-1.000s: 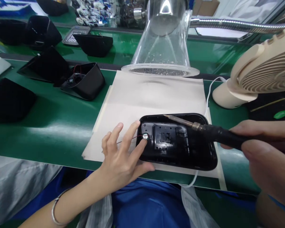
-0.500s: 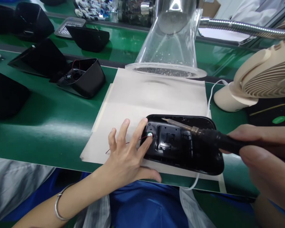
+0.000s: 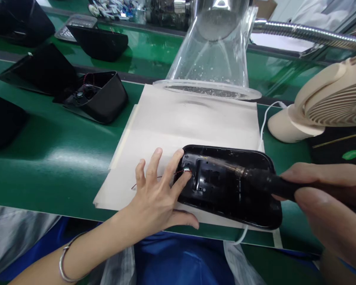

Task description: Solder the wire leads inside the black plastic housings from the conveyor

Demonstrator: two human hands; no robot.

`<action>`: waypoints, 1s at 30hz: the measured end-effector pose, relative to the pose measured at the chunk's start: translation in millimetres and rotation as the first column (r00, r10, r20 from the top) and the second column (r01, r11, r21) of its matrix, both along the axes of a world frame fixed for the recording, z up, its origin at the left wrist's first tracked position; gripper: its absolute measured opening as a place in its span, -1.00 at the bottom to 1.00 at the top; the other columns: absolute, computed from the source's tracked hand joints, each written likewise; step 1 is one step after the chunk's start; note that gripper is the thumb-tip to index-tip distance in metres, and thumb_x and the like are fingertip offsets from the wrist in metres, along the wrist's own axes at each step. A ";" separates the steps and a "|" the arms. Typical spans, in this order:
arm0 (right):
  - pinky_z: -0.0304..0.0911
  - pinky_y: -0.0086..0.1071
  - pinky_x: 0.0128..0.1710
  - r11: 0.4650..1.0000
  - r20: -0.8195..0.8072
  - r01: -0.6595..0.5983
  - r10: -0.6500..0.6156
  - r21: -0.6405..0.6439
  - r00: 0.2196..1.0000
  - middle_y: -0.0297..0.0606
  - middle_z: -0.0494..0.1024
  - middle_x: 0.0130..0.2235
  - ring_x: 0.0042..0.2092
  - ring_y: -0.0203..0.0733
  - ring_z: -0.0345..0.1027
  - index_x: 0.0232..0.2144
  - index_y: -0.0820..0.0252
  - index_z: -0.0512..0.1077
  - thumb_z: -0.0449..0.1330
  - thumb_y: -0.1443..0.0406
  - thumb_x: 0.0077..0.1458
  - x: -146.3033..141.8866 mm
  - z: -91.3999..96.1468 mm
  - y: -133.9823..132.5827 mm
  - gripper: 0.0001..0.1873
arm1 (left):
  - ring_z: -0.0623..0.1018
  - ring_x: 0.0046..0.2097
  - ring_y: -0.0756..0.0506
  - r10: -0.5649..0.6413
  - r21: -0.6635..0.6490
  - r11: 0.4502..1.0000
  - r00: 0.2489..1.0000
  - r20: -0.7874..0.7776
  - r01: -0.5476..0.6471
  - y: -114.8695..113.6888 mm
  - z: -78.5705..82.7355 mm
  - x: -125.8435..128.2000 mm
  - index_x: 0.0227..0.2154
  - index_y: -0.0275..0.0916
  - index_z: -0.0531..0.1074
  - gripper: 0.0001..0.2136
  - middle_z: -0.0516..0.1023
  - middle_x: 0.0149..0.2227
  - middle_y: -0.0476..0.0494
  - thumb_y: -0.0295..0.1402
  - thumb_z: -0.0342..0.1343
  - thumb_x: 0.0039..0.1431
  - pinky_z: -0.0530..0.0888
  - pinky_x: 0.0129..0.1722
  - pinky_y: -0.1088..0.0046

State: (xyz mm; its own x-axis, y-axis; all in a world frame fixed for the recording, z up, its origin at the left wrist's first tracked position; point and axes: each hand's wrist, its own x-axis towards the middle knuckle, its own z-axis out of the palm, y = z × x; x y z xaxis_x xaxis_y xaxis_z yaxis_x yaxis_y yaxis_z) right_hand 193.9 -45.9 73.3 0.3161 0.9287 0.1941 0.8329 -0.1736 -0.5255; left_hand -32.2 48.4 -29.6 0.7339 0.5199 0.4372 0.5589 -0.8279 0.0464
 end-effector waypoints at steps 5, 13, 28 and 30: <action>0.23 -0.36 -0.56 0.999 0.004 0.038 -0.038 -0.003 0.999 -0.43 0.49 -0.51 -0.54 -0.28 0.33 -0.38 -0.16 0.43 0.13 0.08 0.11 -12.7 4.6 12.0 -0.89 | 0.08 0.23 -0.53 -0.023 0.017 1.000 1.000 -0.014 0.024 0.0 -0.1 4.1 -0.08 -0.31 0.43 -0.16 0.22 0.19 -0.43 0.35 0.04 -0.24 0.00 0.15 -0.10; 0.07 -0.53 -0.70 0.978 -0.171 -0.185 0.200 0.099 0.965 -0.49 0.36 -0.67 -0.67 -0.42 0.15 -0.56 0.07 0.41 0.12 0.38 0.09 -19.9 -2.7 39.1 -0.79 | 0.13 0.19 -0.53 0.069 0.069 0.995 0.998 0.001 -0.069 -15.9 -6.5 2.1 0.03 -0.30 0.37 -0.11 0.23 0.18 -0.44 0.31 0.11 -0.26 0.04 0.13 -0.07; 0.08 -0.58 -0.66 0.965 -0.291 -0.259 0.236 -0.043 0.927 -0.47 0.38 -0.64 -0.61 -0.44 0.20 -0.61 0.14 0.35 0.08 0.40 0.11 -23.6 -10.8 56.3 -0.74 | 0.27 0.00 -0.37 0.074 0.048 0.996 0.994 0.083 -0.078 -14.6 -6.0 2.6 -0.07 -0.34 0.45 -0.35 0.39 -0.03 -0.45 0.11 0.20 -0.10 0.19 0.02 0.05; 0.09 -0.57 -0.65 0.966 -0.297 -0.252 0.224 -0.057 0.928 -0.47 0.38 -0.64 -0.60 -0.43 0.20 -0.62 0.14 0.35 0.08 0.39 0.11 -22.6 -11.3 56.3 -0.73 | 0.28 -0.01 -0.37 0.073 0.045 0.996 0.994 0.075 -0.077 -14.7 -6.1 2.7 -0.06 -0.33 0.45 -0.37 0.38 -0.03 -0.46 0.08 0.20 -0.08 0.20 0.01 0.04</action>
